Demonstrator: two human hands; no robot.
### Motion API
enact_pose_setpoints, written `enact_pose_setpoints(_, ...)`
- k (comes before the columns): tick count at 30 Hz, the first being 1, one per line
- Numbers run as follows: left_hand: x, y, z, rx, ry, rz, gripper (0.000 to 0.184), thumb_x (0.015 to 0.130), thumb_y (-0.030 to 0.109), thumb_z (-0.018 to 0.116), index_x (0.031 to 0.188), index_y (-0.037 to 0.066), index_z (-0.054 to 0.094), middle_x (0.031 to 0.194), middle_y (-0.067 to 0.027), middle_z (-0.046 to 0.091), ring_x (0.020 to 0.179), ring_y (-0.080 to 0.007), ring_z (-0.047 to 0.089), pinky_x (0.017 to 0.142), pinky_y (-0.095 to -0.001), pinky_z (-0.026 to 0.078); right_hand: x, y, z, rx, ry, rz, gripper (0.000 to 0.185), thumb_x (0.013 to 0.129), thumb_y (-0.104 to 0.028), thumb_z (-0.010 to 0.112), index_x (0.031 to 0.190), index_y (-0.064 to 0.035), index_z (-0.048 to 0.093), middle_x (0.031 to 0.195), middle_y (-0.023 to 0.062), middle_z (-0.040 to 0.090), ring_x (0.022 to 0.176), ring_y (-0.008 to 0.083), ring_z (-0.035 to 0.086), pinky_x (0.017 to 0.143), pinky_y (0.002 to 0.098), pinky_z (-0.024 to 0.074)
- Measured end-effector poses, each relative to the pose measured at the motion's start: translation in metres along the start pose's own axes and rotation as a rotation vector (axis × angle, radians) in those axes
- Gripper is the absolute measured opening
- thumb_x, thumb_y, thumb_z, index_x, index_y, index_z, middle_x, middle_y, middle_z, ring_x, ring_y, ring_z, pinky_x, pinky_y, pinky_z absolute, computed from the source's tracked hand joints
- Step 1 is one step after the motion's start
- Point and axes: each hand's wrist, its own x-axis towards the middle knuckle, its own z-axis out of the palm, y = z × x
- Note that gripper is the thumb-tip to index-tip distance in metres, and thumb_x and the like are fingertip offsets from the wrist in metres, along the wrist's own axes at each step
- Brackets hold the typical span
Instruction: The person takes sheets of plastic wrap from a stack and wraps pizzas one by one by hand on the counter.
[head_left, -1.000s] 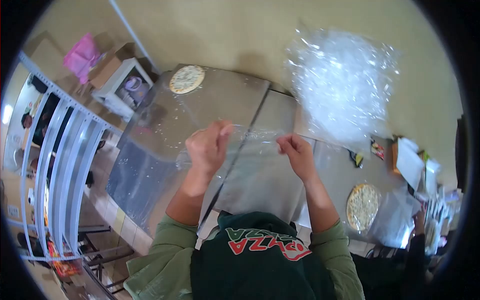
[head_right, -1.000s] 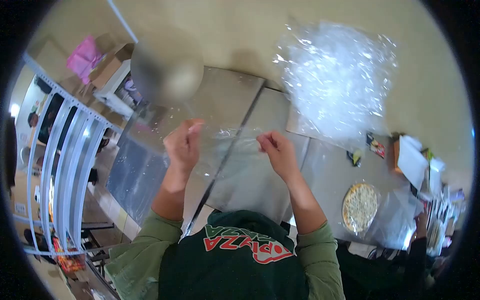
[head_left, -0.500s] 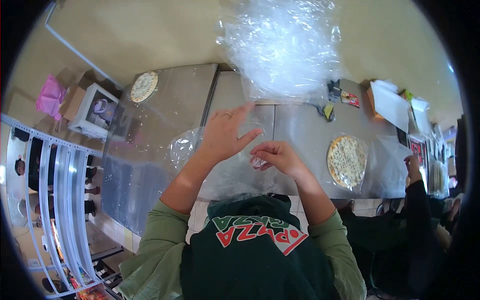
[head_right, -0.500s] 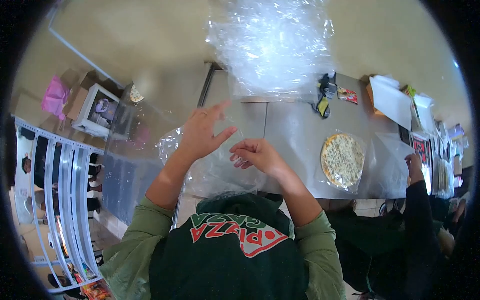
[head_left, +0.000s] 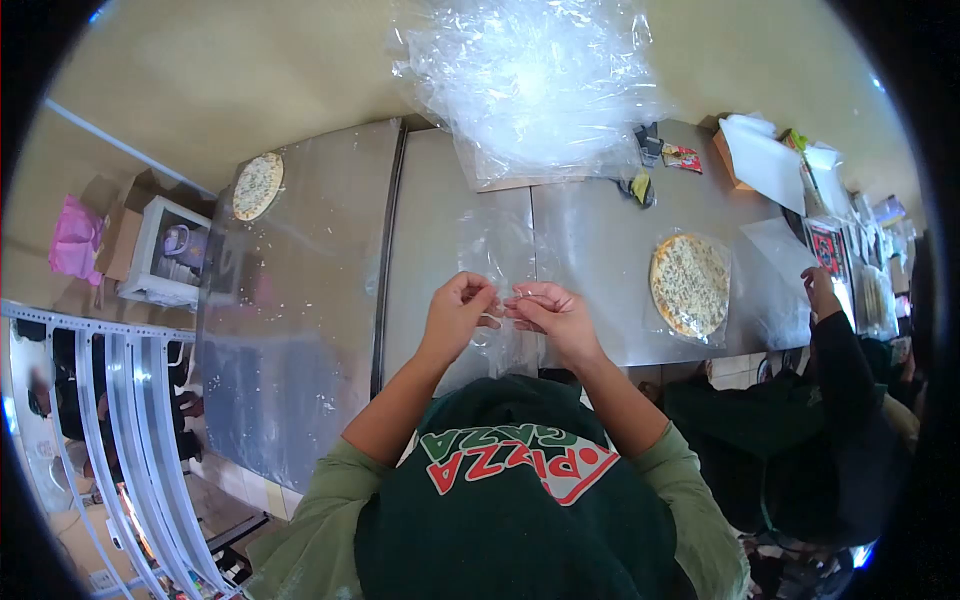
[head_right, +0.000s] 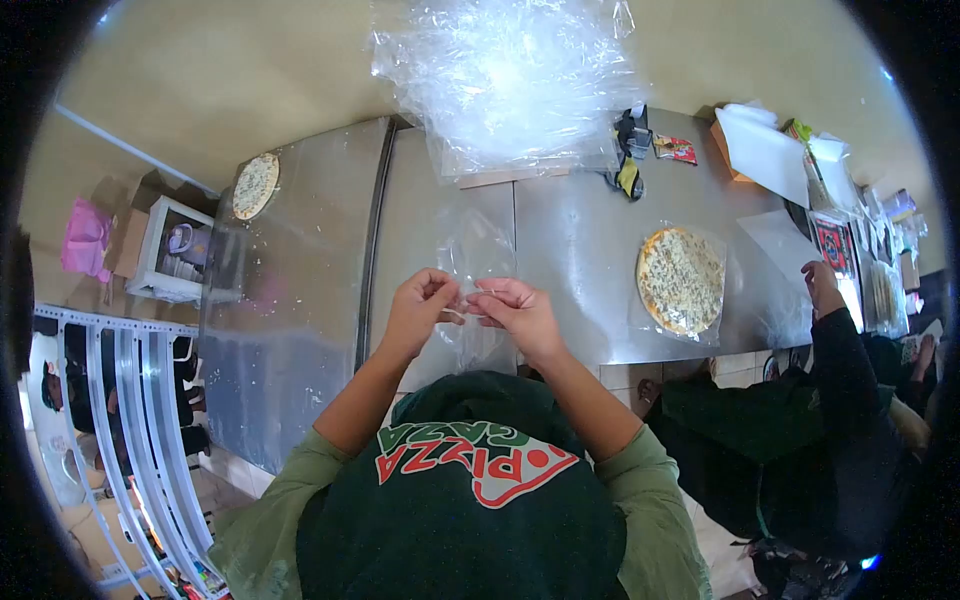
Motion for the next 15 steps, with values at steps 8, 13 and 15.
enact_pose_setpoints(8, -0.001, -0.006, -0.08, -0.959, -0.297, -0.18, 0.022, 0.093, 0.026, 0.041, 0.084, 0.008, 0.052, 0.071, -0.0047, 0.054, 0.071, -0.0201, 0.056, 0.067, -0.0367, 0.049, 0.017, 0.028, -0.054, -0.392, 0.263, -0.207, 0.007, 0.078, -0.002, 0.053, 0.083, -0.0035, 0.058, 0.075, 0.0022, 0.059, 0.062, 0.0094, 0.054, 0.059, 0.0243, 0.0454)
enact_pose_setpoints(13, 0.012, -0.037, -0.081, -0.311, 0.072, 0.045, 0.033, 0.094, 0.036, 0.039, 0.069, 0.015, 0.042, 0.057, 0.0021, 0.039, 0.056, -0.012, 0.043, 0.053, -0.0312, 0.036, 0.04, 0.022, 0.006, 0.257, 0.305, -0.131, 0.009, 0.078, -0.007, 0.045, 0.077, -0.007, 0.053, 0.068, 0.0018, 0.054, 0.061, 0.0114, 0.051, 0.062, 0.0242, 0.0427)
enact_pose_setpoints(15, 0.009, -0.032, -0.084, -0.399, 0.099, -0.068, 0.036, 0.092, 0.042, 0.039, 0.067, 0.016, 0.04, 0.053, 0.0036, 0.035, 0.05, -0.0094, 0.039, 0.048, -0.0281, 0.033, 0.021, 0.032, 0.064, 0.342, 0.077, -0.03, 0.009, 0.077, -0.009, 0.043, 0.081, -0.0079, 0.051, 0.067, 0.0034, 0.051, 0.057, 0.0134, 0.048, 0.056, 0.0246, 0.0405)
